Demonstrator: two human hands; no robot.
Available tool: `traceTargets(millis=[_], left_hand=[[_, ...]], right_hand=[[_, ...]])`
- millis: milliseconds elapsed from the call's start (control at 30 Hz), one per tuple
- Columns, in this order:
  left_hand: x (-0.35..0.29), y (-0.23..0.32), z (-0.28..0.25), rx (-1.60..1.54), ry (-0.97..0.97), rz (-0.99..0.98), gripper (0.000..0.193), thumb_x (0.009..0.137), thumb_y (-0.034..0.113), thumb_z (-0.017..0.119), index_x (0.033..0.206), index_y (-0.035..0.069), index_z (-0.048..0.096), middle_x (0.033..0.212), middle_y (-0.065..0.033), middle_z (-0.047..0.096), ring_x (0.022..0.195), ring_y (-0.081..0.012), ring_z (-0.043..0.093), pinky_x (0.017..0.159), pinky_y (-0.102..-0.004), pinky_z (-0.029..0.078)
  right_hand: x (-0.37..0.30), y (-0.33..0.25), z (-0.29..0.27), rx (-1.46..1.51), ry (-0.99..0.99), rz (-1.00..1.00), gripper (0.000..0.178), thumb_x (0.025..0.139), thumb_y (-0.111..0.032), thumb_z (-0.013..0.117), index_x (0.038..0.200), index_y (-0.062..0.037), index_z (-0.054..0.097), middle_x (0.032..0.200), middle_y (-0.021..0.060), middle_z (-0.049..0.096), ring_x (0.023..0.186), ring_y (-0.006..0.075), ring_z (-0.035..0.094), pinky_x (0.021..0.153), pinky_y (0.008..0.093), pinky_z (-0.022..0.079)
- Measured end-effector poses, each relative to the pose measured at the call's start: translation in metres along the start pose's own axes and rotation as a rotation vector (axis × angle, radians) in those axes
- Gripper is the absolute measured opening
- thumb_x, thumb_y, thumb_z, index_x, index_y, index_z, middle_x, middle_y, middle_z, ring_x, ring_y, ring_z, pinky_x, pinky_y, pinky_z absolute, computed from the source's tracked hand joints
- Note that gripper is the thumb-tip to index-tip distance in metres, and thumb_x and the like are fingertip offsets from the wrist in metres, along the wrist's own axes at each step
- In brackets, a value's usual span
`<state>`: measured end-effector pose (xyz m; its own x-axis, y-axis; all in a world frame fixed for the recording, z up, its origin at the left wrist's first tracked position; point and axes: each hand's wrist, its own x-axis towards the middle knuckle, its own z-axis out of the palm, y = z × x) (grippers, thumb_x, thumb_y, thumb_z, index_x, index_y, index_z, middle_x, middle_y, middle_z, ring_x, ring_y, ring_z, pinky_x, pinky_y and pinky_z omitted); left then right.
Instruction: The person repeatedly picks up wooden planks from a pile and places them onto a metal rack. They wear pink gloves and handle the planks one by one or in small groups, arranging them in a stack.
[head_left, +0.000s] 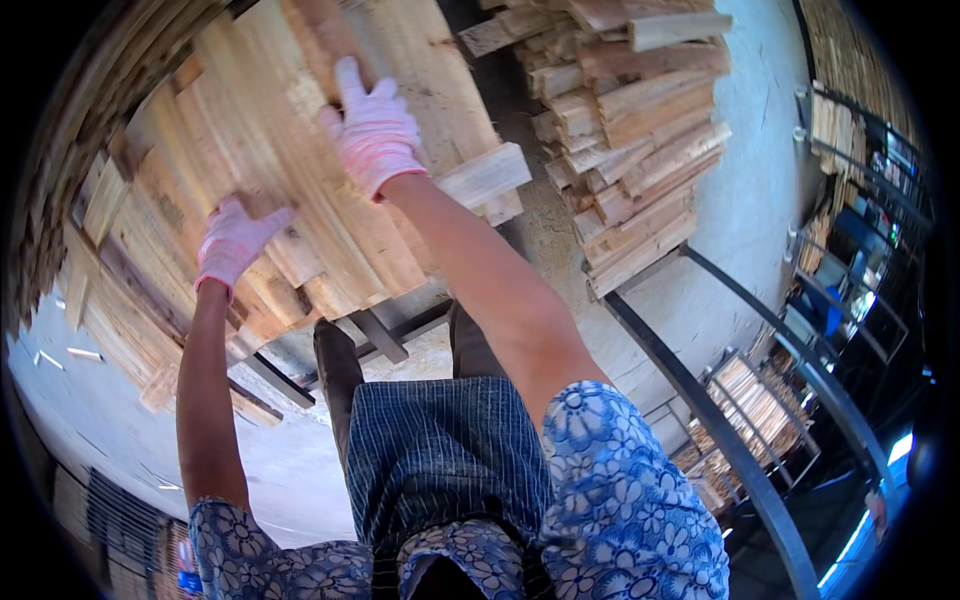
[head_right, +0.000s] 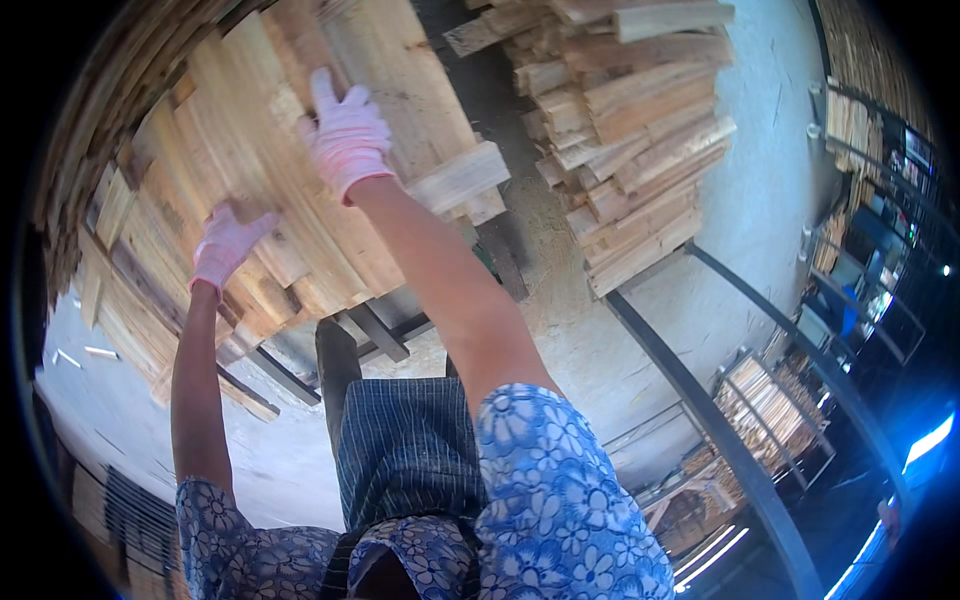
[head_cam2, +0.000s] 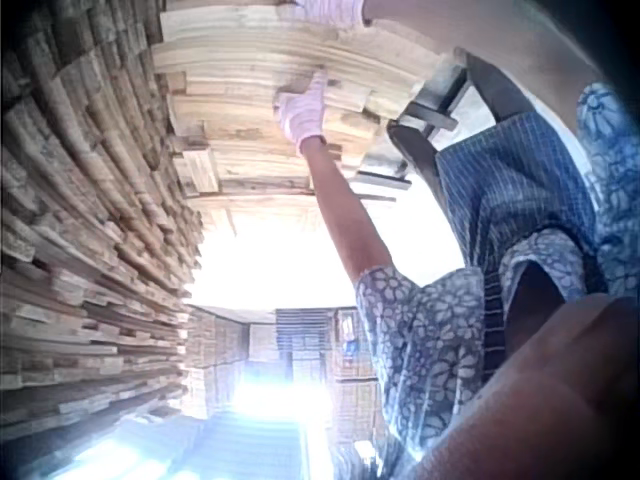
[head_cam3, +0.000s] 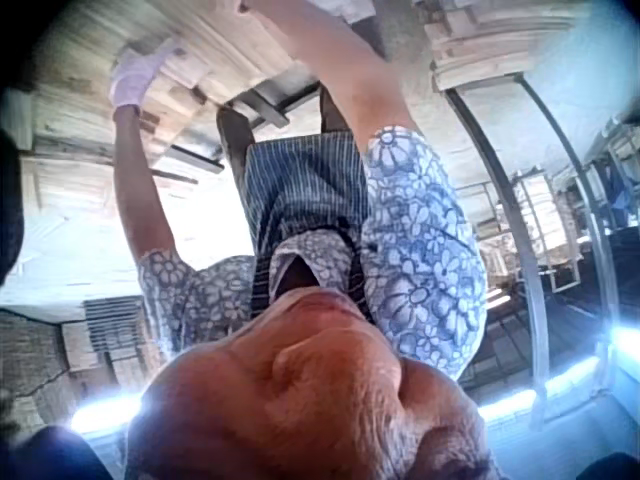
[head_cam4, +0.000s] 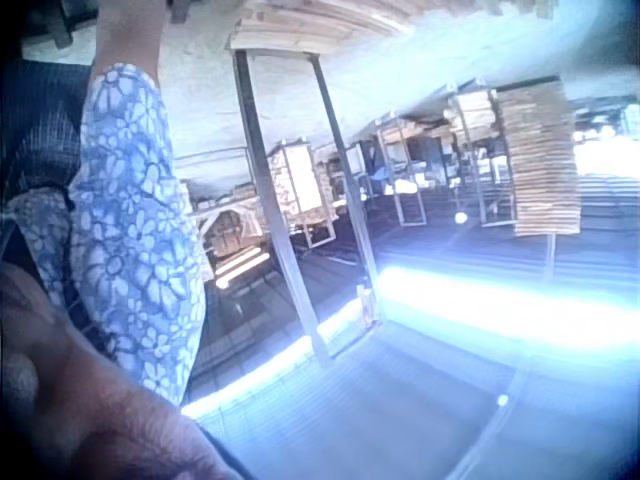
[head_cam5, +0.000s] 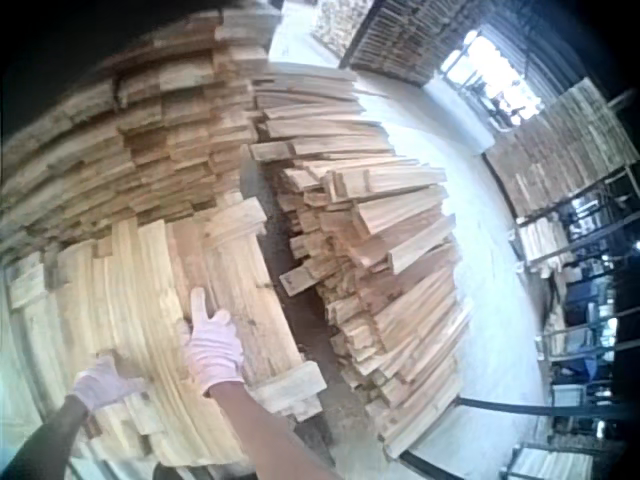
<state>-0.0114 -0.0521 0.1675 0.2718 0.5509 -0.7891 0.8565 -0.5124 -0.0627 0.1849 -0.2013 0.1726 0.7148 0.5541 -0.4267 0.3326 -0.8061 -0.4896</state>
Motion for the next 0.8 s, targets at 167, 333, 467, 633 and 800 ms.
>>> traceTargets(millis=[167, 333, 467, 633, 800], left_hand=[[-0.006, 0.014, -0.008, 0.041, 0.057, -0.014, 0.113, 0.077, 0.071, 0.074, 0.152, -0.005, 0.038, 0.146, -0.0305, 0.049, 0.13, -0.0405, 0.057, 0.109, -0.0461, 0.047], [-0.094, 0.1, 0.066, 0.001, 0.531, 0.619, 0.053, 0.094, 0.043, 0.071, 0.124, 0.0, 0.063, 0.113, -0.0201, 0.068, 0.111, -0.0377, 0.063, 0.1, -0.0452, 0.051], [-0.17, 0.289, 0.113, -0.229, 0.03, 0.865, 0.055, 0.09, 0.036, 0.072, 0.132, 0.005, 0.057, 0.128, -0.0198, 0.057, 0.123, -0.0375, 0.056, 0.106, -0.0464, 0.048], [-0.081, 0.48, 0.12, -0.172, 0.45, 0.904, 0.067, 0.094, 0.048, 0.067, 0.145, 0.01, 0.046, 0.133, -0.0249, 0.052, 0.126, -0.0437, 0.052, 0.104, -0.051, 0.047], [-0.048, 0.574, 0.136, -0.294, 0.384, 0.435, 0.083, 0.092, 0.068, 0.053, 0.151, 0.01, 0.042, 0.14, -0.0314, 0.054, 0.127, -0.0495, 0.056, 0.107, -0.0558, 0.042]], right_hand=[[-0.013, 0.049, -0.044, 0.306, -0.013, -0.057, 0.066, 0.094, -0.041, 0.064, 0.153, -0.0197, 0.042, 0.134, 0.0262, 0.052, 0.122, 0.0447, 0.055, 0.101, 0.0497, 0.048], [-0.112, 0.209, -0.082, 0.349, 0.494, 0.073, 0.059, 0.089, -0.021, 0.07, 0.144, -0.0043, 0.054, 0.133, 0.0247, 0.059, 0.126, 0.0417, 0.052, 0.111, 0.0479, 0.041], [-0.196, 0.423, -0.064, 0.487, 0.508, 0.66, 0.065, 0.095, -0.027, 0.065, 0.15, 0.0014, 0.046, 0.146, 0.0295, 0.054, 0.131, 0.0401, 0.056, 0.113, 0.043, 0.041], [-0.165, 0.477, -0.096, 0.688, 0.554, 0.968, 0.106, 0.09, -0.062, 0.069, 0.162, 0.0007, 0.022, 0.157, 0.0298, 0.041, 0.144, 0.0418, 0.044, 0.117, 0.0442, 0.037], [-0.099, 0.452, -0.116, 0.817, 0.529, 1.287, 0.117, 0.083, -0.07, 0.071, 0.164, -0.0048, 0.019, 0.162, 0.038, 0.022, 0.145, 0.0497, 0.037, 0.118, 0.0504, 0.035]])
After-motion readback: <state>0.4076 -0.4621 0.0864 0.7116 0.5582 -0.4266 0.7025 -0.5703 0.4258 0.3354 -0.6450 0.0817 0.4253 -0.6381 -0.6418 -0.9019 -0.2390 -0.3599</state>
